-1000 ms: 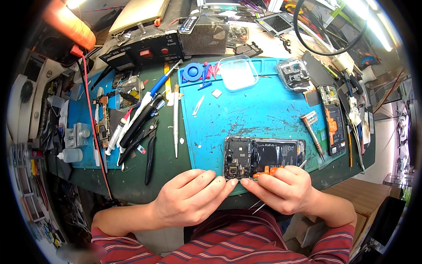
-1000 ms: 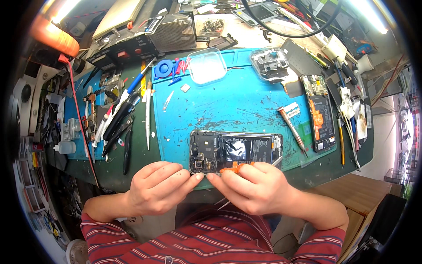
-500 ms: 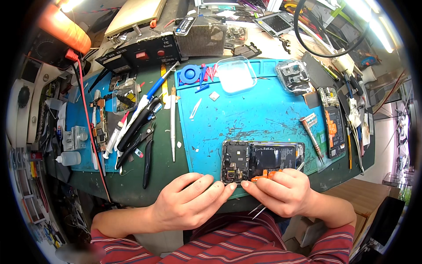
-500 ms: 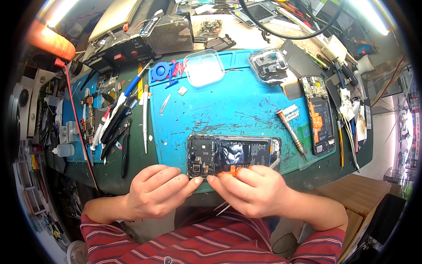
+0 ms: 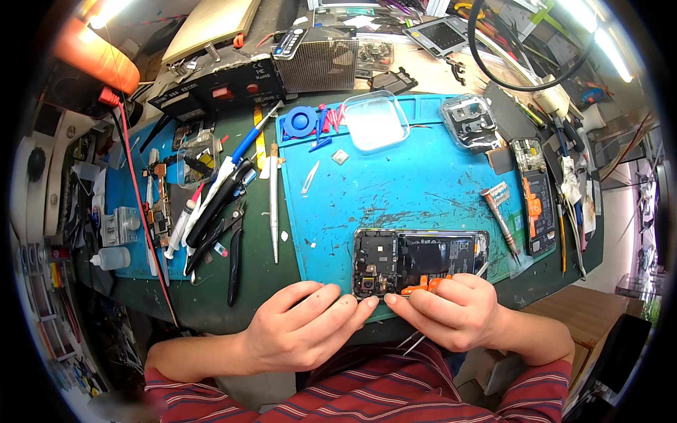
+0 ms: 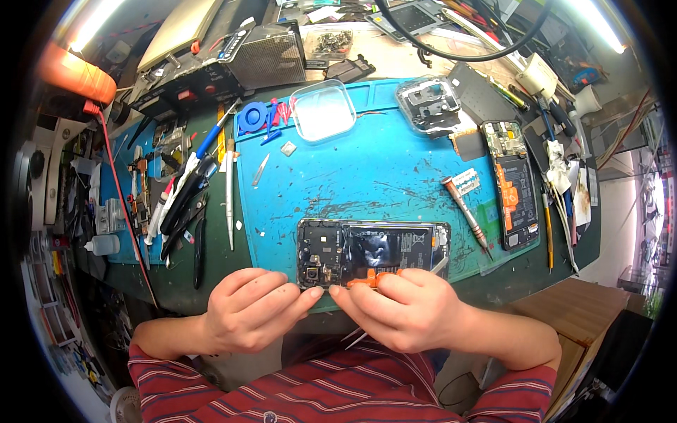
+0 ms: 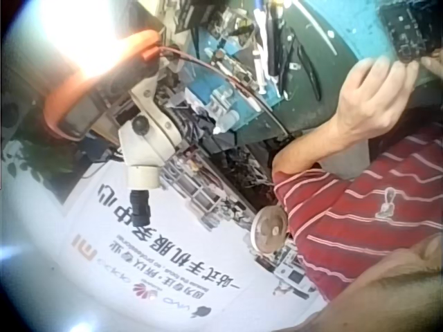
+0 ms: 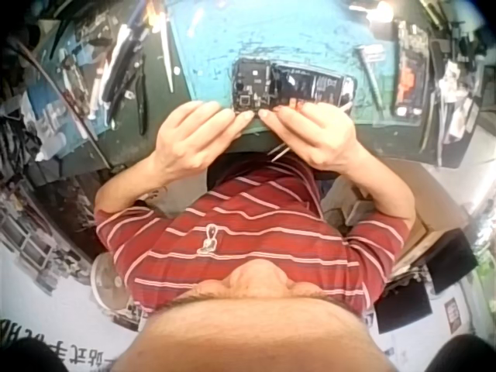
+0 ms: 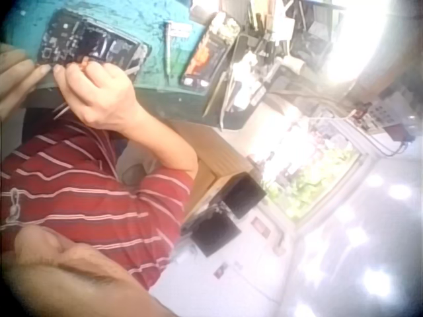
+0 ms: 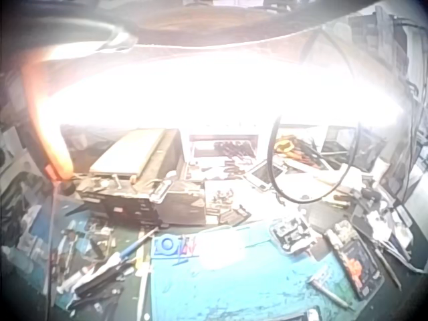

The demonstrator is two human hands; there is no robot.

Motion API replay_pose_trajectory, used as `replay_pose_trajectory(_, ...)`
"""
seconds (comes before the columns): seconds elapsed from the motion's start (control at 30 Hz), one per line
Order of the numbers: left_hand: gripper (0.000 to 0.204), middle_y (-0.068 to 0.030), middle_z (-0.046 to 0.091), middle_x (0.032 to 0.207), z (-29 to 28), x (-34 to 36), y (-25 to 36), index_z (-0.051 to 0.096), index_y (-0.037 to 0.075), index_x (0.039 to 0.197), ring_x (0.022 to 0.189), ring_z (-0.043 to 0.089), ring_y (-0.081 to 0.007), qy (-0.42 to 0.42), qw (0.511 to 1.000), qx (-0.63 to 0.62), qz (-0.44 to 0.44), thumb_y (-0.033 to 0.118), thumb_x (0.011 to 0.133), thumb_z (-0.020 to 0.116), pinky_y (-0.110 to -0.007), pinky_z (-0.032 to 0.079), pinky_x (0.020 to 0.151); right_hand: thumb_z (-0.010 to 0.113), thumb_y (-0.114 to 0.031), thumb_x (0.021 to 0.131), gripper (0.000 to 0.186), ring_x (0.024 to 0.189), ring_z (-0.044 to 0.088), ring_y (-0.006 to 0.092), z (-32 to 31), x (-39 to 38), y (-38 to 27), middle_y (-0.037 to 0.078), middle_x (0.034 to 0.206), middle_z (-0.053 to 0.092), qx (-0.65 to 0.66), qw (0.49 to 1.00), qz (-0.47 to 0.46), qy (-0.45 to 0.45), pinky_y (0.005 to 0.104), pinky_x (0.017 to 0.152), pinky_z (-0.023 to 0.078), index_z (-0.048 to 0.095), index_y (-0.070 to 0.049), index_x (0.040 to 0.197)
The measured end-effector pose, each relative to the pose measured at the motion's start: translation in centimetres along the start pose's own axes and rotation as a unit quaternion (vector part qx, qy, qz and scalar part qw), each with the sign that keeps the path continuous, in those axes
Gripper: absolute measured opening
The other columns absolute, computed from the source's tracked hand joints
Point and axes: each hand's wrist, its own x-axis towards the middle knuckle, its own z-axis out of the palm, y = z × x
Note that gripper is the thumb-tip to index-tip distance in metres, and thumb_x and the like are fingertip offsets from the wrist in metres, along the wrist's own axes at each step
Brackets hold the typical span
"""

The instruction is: The person works on a disassembled smartphone motherboard, using tweezers to remove and reposition small components and connectors. They repeatedly handle a small black module and a ribbon cable, adjusting their placement on the board throughout the clip.

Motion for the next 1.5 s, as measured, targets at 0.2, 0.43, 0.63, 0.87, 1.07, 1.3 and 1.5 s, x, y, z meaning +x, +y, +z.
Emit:
replay_pose_trajectory(0.2,0.032,-0.0014,0.067,0.105,-0.21,0.1,-0.11,0.084,0.007,0.116,0.093,0.067,-0.0156,-0.01,1.0,-0.002,0.003,0.012,0.085,0.076,-0.031,0.057,0.083,0.078,-0.009,0.074,0.04,0.07,0.054,0.0066,0.13,-0.05,-0.04,-0.003,0.101,0.066,0.002,1.0,0.004,0.004,0.0218,0.054,0.04,0.085,-0.007,0.113)
replay_pose_trajectory(0.43,0.029,-0.0018,0.067,0.105,-0.3,0.18,-0.11,0.084,0.008,0.114,0.094,0.068,-0.016,-0.007,1.0,0.013,0.011,0.012,0.087,0.076,-0.031,0.057,0.083,0.074,-0.013,0.067,0.046,0.066,0.053,0.0062,0.54,-0.1,0.01,-0.006,0.094,0.066,-0.017,1.0,0.0,0.02,0.0225,0.052,0.038,0.086,-0.011,0.112)
replay_pose_trajectory(0.63,0.029,-0.0025,0.065,0.105,-0.18,0.01,0.06,0.084,0.008,0.115,0.094,0.068,-0.0161,-0.006,1.0,0.017,0.011,0.013,0.087,0.076,-0.031,0.057,0.084,0.076,-0.014,0.064,0.05,0.066,0.053,0.0056,0.66,-0.08,-0.11,-0.008,0.093,0.065,-0.019,1.0,0.004,0.023,0.0227,0.053,0.036,0.087,-0.013,0.112)
replay_pose_trajectory(0.87,0.031,-0.0029,0.065,0.106,-0.73,0.18,-0.08,0.084,0.007,0.118,0.094,0.068,-0.0164,-0.031,0.999,0.004,0.008,0.013,0.089,0.074,-0.03,0.057,0.084,0.079,-0.014,0.063,0.05,0.066,0.05,0.0055,0.48,-0.03,-0.13,-0.008,0.096,0.062,-0.01,1.0,0.009,0.01,0.0221,0.055,0.036,0.087,-0.014,0.113)
replay_pose_trajectory(1.07,0.034,-0.0031,0.064,0.105,-0.79,0.35,-0.13,0.083,0.007,0.12,0.094,0.068,-0.0161,-0.041,0.999,0.01,0.013,0.012,0.088,0.073,-0.03,0.057,0.084,0.079,-0.015,0.065,0.048,0.067,0.049,0.0052,0.43,0.05,-0.06,-0.008,0.096,0.061,-0.012,1.0,0.007,0.006,0.0213,0.056,0.037,0.087,-0.015,0.112)
replay_pose_trajectory(1.3,0.033,-0.0026,0.065,0.105,-0.95,0.6,-0.07,0.083,0.006,0.118,0.095,0.067,-0.0159,-0.046,0.999,-0.013,-0.006,0.013,0.087,0.073,-0.03,0.056,0.083,0.079,-0.016,0.065,0.048,0.067,0.049,0.0055,0.41,0.07,-0.03,-0.009,0.097,0.062,-0.005,1.0,0.007,0.002,0.0213,0.056,0.037,0.087,-0.014,0.112)
replay_pose_trajectory(1.5,0.032,-0.0023,0.066,0.106,-1.0,0.64,-0.03,0.083,0.005,0.116,0.095,0.067,-0.0159,-0.047,0.998,-0.029,-0.016,0.013,0.087,0.073,-0.03,0.055,0.082,0.079,-0.016,0.066,0.047,0.067,0.049,0.0054,0.39,0.14,0.04,-0.009,0.096,0.062,-0.006,1.0,0.004,0.0,0.0213,0.056,0.037,0.087,-0.013,0.112)
